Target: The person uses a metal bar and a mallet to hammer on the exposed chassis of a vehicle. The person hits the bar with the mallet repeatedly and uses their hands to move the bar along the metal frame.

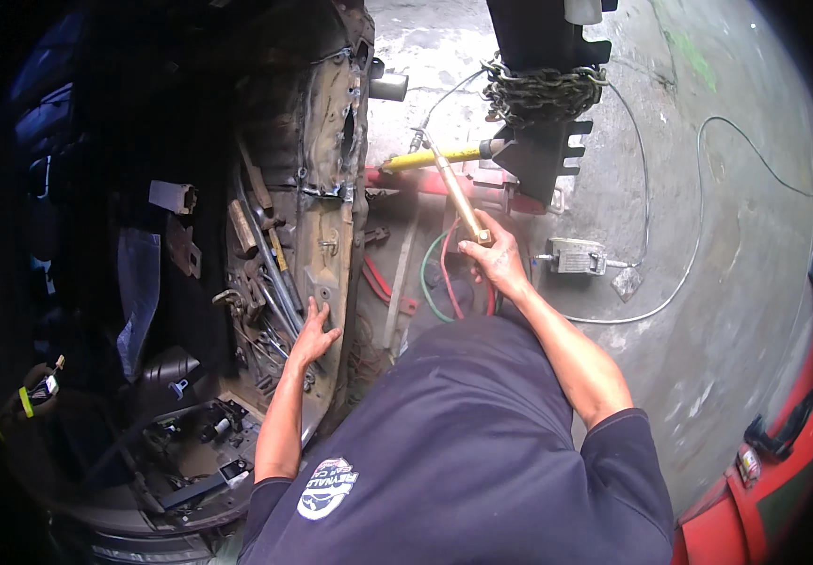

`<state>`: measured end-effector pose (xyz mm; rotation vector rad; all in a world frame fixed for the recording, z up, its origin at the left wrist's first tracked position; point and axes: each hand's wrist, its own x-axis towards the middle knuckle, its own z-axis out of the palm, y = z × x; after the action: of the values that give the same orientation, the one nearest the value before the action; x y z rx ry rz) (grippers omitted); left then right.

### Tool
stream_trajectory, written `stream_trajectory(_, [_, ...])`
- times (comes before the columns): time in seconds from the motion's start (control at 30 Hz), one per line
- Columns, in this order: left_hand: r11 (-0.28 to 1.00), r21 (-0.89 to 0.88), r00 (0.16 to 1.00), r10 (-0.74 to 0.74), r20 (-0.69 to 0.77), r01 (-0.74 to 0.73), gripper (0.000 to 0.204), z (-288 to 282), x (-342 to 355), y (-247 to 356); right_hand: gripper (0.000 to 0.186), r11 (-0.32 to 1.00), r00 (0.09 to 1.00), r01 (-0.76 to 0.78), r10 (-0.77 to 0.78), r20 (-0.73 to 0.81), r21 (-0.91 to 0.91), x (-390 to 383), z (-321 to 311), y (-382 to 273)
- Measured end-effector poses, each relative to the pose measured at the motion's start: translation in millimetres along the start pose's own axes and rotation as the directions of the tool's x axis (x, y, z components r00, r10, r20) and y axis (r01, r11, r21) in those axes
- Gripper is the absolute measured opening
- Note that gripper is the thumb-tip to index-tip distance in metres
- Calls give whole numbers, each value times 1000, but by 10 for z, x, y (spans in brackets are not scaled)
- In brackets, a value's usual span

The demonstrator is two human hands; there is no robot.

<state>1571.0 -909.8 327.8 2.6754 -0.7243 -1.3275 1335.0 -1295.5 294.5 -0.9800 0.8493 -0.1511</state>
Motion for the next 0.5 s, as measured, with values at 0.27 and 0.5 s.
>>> stream_trajectory(0.27, [1000,5,1000,-11,-29,11,88,15,-15,23,74,992,999,31,-32,-11,-119,-71,20,-81])
stream_trajectory(0.5, [1000,-27,998,3,-66,-4,88,76,-45,-73,78,986,996,89,-88,18,-143,-89,68,-138])
